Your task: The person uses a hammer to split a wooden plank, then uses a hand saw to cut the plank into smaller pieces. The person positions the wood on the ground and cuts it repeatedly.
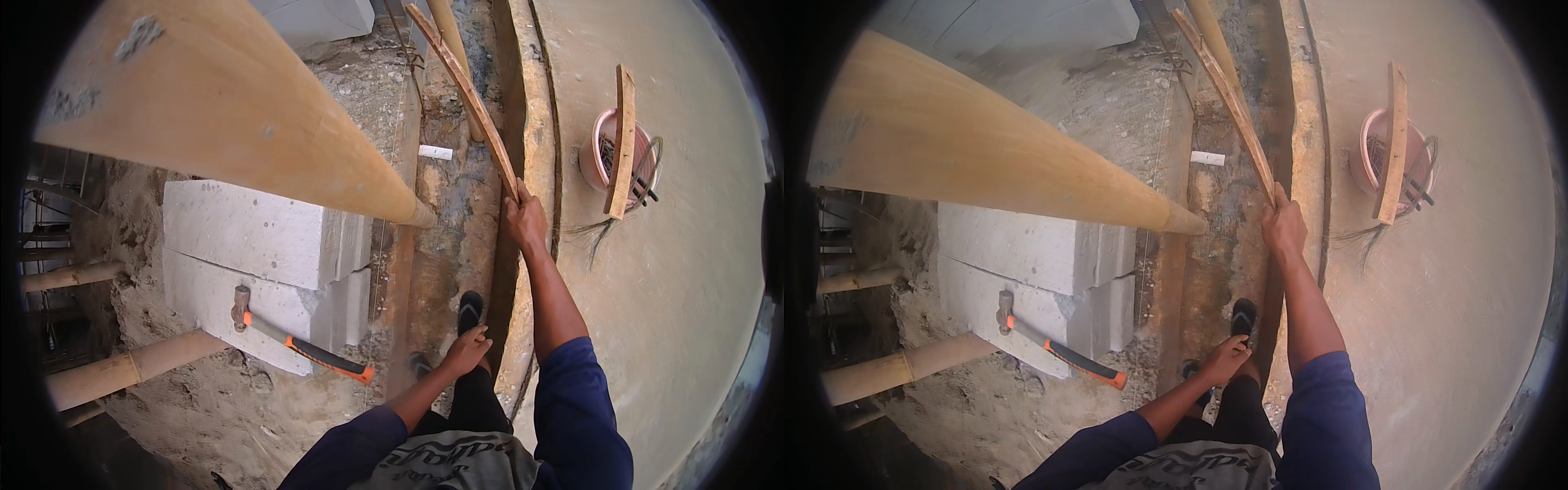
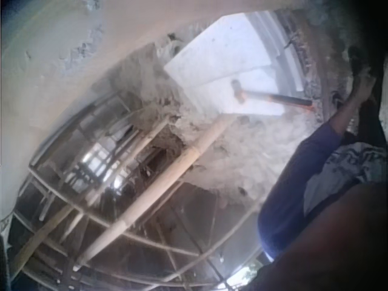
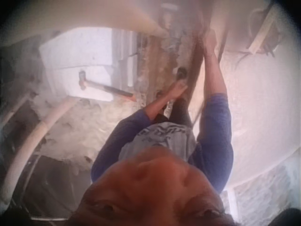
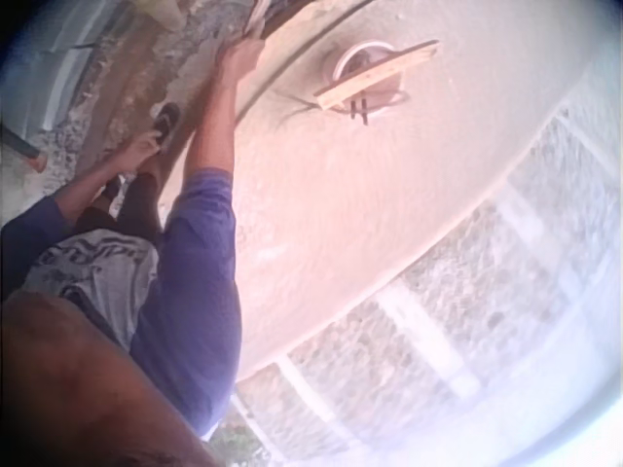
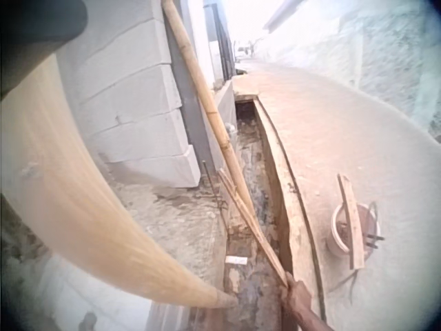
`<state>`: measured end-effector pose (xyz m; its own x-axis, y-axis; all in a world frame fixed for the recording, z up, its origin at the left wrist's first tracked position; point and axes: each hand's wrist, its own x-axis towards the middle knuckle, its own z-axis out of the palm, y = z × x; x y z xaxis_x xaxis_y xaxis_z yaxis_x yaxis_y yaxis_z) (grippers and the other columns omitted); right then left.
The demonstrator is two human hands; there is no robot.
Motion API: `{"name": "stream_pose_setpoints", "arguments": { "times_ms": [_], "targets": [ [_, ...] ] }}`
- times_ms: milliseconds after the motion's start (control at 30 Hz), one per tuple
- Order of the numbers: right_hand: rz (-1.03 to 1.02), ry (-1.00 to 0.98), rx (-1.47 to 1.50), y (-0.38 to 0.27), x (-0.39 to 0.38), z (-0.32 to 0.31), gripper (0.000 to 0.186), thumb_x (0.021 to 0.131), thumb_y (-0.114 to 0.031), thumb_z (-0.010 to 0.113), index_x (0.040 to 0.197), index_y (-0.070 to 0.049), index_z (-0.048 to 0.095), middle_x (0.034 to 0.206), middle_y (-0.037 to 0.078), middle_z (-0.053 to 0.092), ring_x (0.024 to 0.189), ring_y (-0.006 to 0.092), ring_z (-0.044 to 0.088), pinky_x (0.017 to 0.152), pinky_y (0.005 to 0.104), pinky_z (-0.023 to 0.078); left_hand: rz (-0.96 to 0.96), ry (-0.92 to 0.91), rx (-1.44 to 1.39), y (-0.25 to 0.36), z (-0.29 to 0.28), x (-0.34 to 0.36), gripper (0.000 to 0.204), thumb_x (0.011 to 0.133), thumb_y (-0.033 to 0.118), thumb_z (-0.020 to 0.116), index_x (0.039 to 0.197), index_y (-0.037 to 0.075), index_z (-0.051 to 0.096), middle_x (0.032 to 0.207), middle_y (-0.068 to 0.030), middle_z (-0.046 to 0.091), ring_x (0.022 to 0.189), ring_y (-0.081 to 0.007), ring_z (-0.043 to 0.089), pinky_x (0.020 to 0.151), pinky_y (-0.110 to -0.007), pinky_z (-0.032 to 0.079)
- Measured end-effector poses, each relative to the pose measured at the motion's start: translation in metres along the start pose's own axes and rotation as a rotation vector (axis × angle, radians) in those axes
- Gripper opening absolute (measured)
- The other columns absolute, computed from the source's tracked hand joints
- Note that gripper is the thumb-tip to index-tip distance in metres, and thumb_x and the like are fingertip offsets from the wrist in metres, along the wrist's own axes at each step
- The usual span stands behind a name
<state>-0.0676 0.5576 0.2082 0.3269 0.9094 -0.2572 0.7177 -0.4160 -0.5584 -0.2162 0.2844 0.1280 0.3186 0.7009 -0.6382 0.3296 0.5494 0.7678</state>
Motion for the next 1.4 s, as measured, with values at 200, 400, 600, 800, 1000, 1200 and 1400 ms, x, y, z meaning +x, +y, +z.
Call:
{"name": "stream_pose_setpoints", "arguments": {
  "times_ms": [200,400,600,800,1000,1200,1400],
  "targets": [
    [-0.186,0.153,-0.604,0.092,-0.103,-0.225,0.024,0.088,-0.009,0.056,0.111,-0.005,0.057,0.092,0.017,0.056,0.084,0.038,0.06,0.076,0.0496,0.049,0.17,0.186,0.172,0.094,-0.03,-0.032,0.066,0.088,0.018,0.069,0.145,0.003,0.038,0.123,-0.0185,0.057,0.112,-0.0287,0.059,0.094,-0.04,0.048],
    [-0.619,0.348,-1.145,0.087,-0.136,-0.445,0.007,0.087,-0.004,0.051,0.09,-0.005,0.045,0.095,0.012,0.051,0.099,0.0292,0.055,0.113,0.0529,0.029,0.55,0.573,0.618,0.196,-0.054,0.024,0.1,0.077,0.036,0.08,0.153,0.007,0.022,0.145,-0.0232,0.037,0.138,-0.0392,0.034,0.113,-0.051,0.025],
    [-0.768,0.297,-1.293,0.02,-0.107,-0.494,0.016,0.079,-0.002,0.059,0.087,-0.006,0.046,0.102,0.01,0.052,0.115,0.028,0.052,0.123,0.0525,0.02,0.516,0.132,0.642,0.171,-0.053,0.033,0.088,0.071,0.041,0.083,0.142,0.012,0.038,0.138,-0.0175,0.048,0.132,-0.0374,0.042,0.11,-0.049,0.03],
    [-1.096,0.295,-0.924,-0.05,-0.03,-0.363,0.016,0.077,-0.007,0.064,0.091,-0.009,0.056,0.128,0.01,0.052,0.138,0.0287,0.037,0.125,0.0525,0.014,0.249,0.151,0.555,0.074,-0.042,-0.049,0.054,0.073,0.027,0.073,0.12,0.005,0.058,0.111,-0.0195,0.059,0.104,-0.0378,0.057,0.093,-0.046,0.046],
    [-1.251,0.01,-0.627,-0.058,0.012,-0.158,0.014,0.085,-0.014,0.059,0.098,-0.012,0.06,0.14,0.013,0.047,0.145,0.0314,0.028,0.122,0.0578,0.009,-0.08,0.201,0.37,0.007,-0.057,-0.159,0.063,0.077,0.027,0.07,0.132,0.001,0.051,0.117,-0.0262,0.062,0.112,-0.0422,0.059,0.095,-0.044,0.047],
    [-1.368,-0.006,-0.411,-0.085,0.018,-0.046,0.009,0.085,-0.016,0.058,0.092,-0.01,0.06,0.13,0.013,0.053,0.142,0.0301,0.033,0.121,0.0576,0.012,-0.206,0.221,0.357,-0.03,-0.058,-0.201,0.056,0.08,0.024,0.069,0.129,0.002,0.051,0.115,-0.025,0.063,0.111,-0.0407,0.061,0.093,-0.045,0.048],
    [-1.445,0.057,-0.377,-0.116,0.025,-0.033,0.009,0.085,-0.015,0.058,0.092,-0.01,0.058,0.124,0.013,0.054,0.141,0.0297,0.034,0.12,0.0593,0.015,-0.236,0.487,0.38,-0.05,-0.067,-0.163,0.051,0.08,0.027,0.07,0.121,0.002,0.055,0.11,-0.0241,0.066,0.106,-0.0412,0.063,0.088,-0.046,0.049]
  ]
}}
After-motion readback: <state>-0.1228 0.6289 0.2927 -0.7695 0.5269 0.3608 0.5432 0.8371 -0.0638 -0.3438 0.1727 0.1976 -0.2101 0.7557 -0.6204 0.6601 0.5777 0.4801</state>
